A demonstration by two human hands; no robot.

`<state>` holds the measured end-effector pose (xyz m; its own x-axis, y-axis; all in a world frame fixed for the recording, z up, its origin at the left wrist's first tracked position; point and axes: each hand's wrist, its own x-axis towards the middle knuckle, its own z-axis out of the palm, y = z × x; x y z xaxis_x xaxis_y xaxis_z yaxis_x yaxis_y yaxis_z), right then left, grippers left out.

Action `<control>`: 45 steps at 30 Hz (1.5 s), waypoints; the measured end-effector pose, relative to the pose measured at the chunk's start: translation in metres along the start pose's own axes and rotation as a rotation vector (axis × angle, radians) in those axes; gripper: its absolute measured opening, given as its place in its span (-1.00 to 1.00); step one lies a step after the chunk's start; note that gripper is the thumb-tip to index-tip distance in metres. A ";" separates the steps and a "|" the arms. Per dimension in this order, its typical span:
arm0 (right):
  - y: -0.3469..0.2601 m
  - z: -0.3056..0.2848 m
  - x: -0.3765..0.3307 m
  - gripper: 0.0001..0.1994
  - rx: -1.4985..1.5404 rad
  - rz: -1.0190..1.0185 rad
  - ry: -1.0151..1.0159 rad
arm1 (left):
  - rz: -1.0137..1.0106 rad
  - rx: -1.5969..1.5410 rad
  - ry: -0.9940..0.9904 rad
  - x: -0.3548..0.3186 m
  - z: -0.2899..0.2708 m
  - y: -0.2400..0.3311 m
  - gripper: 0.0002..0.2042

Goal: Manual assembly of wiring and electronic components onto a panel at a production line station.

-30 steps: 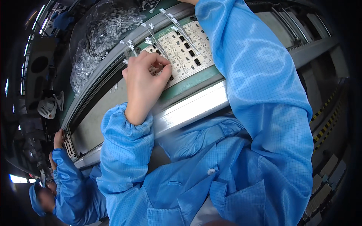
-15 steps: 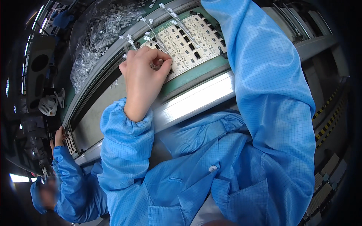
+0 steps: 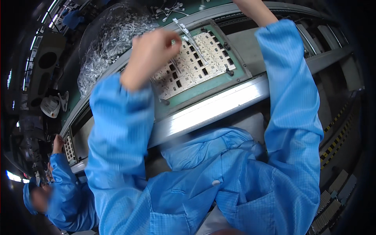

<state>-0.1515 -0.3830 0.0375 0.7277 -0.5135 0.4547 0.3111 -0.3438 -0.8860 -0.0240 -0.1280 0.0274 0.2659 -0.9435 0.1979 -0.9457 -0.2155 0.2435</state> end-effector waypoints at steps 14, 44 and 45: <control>-0.019 0.045 -0.142 -0.89 -0.661 -0.328 -0.340 | 0.196 0.214 0.128 0.128 0.042 -0.049 -0.82; -0.020 0.043 -0.145 -0.95 -0.700 -0.127 -0.528 | 0.396 -0.255 0.495 0.152 0.030 -0.078 -0.87; -0.019 0.040 -0.146 -0.95 -0.707 -0.110 -0.519 | 0.306 -0.449 0.469 0.152 0.024 -0.075 -0.86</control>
<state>-0.2392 -0.2699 -0.0155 0.9551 -0.0866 0.2832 0.0693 -0.8644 -0.4981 0.0827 -0.2617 0.0162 0.1486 -0.7157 0.6824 -0.8491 0.2614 0.4590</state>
